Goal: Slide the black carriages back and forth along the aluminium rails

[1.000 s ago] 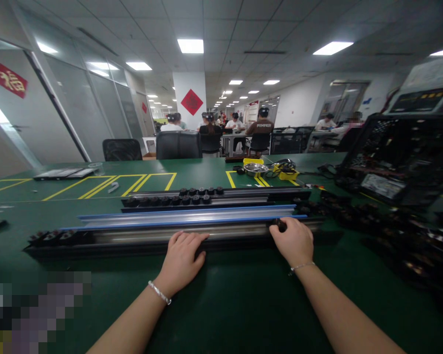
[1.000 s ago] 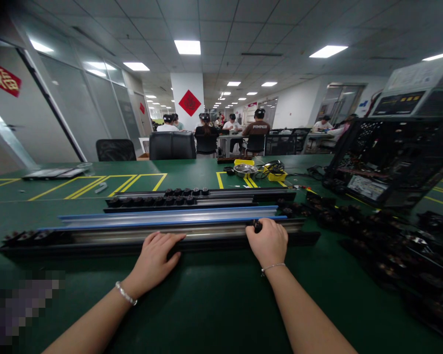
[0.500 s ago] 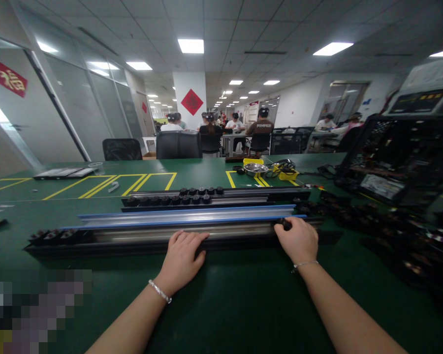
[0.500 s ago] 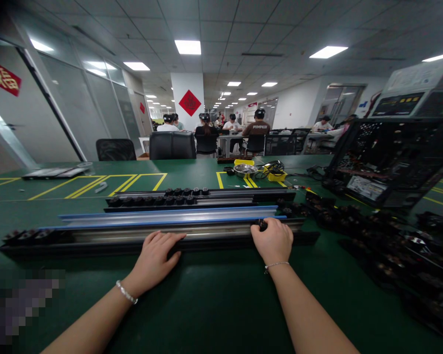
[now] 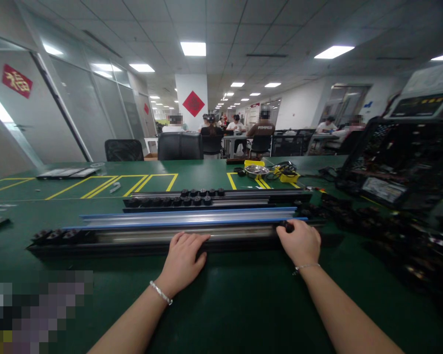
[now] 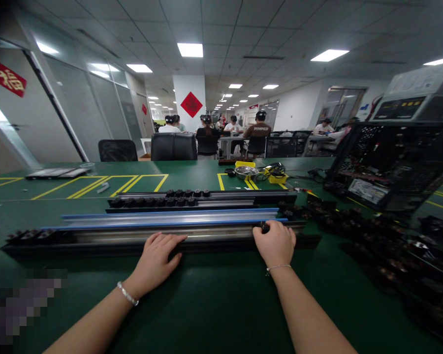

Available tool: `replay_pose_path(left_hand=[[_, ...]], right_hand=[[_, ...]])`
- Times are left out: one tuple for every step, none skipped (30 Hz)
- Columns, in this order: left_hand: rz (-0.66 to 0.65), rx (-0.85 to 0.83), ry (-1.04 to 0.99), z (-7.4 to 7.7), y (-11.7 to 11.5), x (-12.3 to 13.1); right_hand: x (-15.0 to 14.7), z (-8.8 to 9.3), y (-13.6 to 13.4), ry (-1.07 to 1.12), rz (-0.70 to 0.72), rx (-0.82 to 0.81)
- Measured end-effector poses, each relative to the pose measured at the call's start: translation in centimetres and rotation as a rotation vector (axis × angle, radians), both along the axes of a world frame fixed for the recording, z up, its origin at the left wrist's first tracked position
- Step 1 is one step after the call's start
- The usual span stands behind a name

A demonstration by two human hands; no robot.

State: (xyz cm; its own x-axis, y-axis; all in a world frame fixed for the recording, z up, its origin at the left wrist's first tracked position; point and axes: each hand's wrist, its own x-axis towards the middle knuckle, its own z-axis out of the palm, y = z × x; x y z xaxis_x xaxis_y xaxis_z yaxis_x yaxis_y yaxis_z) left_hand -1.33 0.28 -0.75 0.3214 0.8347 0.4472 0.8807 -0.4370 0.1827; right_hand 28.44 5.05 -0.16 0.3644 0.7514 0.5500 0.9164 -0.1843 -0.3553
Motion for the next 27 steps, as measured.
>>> replay_pose_path(left_hand=[[0.001, -0.002, 0.000, 0.0, 0.0, 0.0], [0.002, -0.004, -0.001, 0.0, 0.0, 0.0], [0.002, -0.005, -0.002, 0.0, 0.0, 0.0], [0.002, -0.005, -0.003, 0.0, 0.0, 0.0], [0.002, -0.003, -0.005, -0.1, 0.0, 0.0], [0.001, -0.002, -0.005, -0.1, 0.0, 0.0], [0.000, -0.001, -0.005, -0.1, 0.0, -0.1], [-0.001, -0.001, -0.005, -0.1, 0.0, -0.1], [-0.002, -0.001, -0.005, -0.1, 0.1, -0.1], [-0.003, -0.002, -0.006, -0.2, 0.1, -0.1], [-0.002, -0.003, -0.007, -0.2, 0.1, -0.1], [-0.002, -0.005, -0.008, -0.2, 0.1, -0.1], [0.000, -0.006, -0.010, -0.2, 0.1, -0.1], [0.002, -0.007, -0.011, -0.2, 0.1, -0.1], [0.003, -0.007, -0.013, -0.1, 0.1, -0.1], [0.003, -0.006, -0.014, -0.1, 0.0, -0.1], [0.002, -0.003, -0.015, -0.1, 0.0, 0.0], [0.001, -0.001, -0.015, -0.1, 0.0, 0.0], [0.000, 0.001, -0.016, -0.1, -0.1, 0.0], [0.000, 0.002, -0.015, -0.1, -0.1, 0.0], [0.000, 0.004, -0.015, -0.1, -0.1, 0.0], [0.001, 0.004, -0.015, 0.0, -0.1, 0.0], [0.001, 0.004, -0.015, 0.0, -0.1, 0.0], [0.001, 0.006, -0.014, 0.0, -0.1, 0.0], [0.001, 0.007, -0.014, 0.0, 0.0, 0.0], [0.001, 0.007, -0.014, 0.0, 0.0, 0.0], [0.002, 0.006, -0.014, 0.0, 0.0, 0.0]], right_hand=[[0.0, 0.0, 0.0, 0.007, 0.002, 0.001], [0.1, -0.1, 0.0, 0.013, 0.004, 0.004], [0.1, -0.1, 0.1, 0.020, 0.006, 0.008], [0.2, -0.2, 0.1, 0.025, 0.005, 0.011], [0.3, -0.2, 0.2, 0.029, 0.002, 0.015], [0.3, -0.3, 0.2, 0.034, -0.001, 0.017], [0.4, -0.4, 0.3, 0.038, -0.006, 0.017], [0.5, -0.4, 0.3, 0.043, -0.011, 0.016], [0.5, -0.4, 0.3, 0.048, -0.015, 0.015], [0.5, -0.5, 0.3, 0.051, -0.016, 0.014], [0.6, -0.5, 0.3, 0.053, -0.017, 0.013], [0.6, -0.5, 0.4, 0.053, -0.017, 0.012], [0.6, -0.5, 0.4, 0.052, -0.019, 0.012], [0.7, -0.5, 0.4, 0.050, -0.021, 0.012], [0.7, -0.6, 0.4, 0.048, -0.025, 0.013], [0.7, -0.6, 0.4, 0.046, -0.028, 0.014], [0.8, -0.6, 0.4, 0.045, -0.030, 0.014], [0.8, -0.6, 0.4, 0.043, -0.030, 0.013], [0.9, -0.6, 0.4, 0.043, -0.030, 0.011], [0.9, -0.6, 0.4, 0.043, -0.031, 0.007], [1.0, -0.6, 0.4, 0.044, -0.032, 0.002], [1.0, -0.6, 0.4, 0.045, -0.034, -0.003], [1.0, -0.5, 0.4, 0.046, -0.037, -0.009], [1.1, -0.5, 0.4, 0.046, -0.041, -0.014], [1.1, -0.5, 0.4, 0.045, -0.045, -0.018], [1.2, -0.4, 0.4, 0.043, -0.049, -0.019], [1.2, -0.4, 0.3, 0.040, -0.054, -0.018]])
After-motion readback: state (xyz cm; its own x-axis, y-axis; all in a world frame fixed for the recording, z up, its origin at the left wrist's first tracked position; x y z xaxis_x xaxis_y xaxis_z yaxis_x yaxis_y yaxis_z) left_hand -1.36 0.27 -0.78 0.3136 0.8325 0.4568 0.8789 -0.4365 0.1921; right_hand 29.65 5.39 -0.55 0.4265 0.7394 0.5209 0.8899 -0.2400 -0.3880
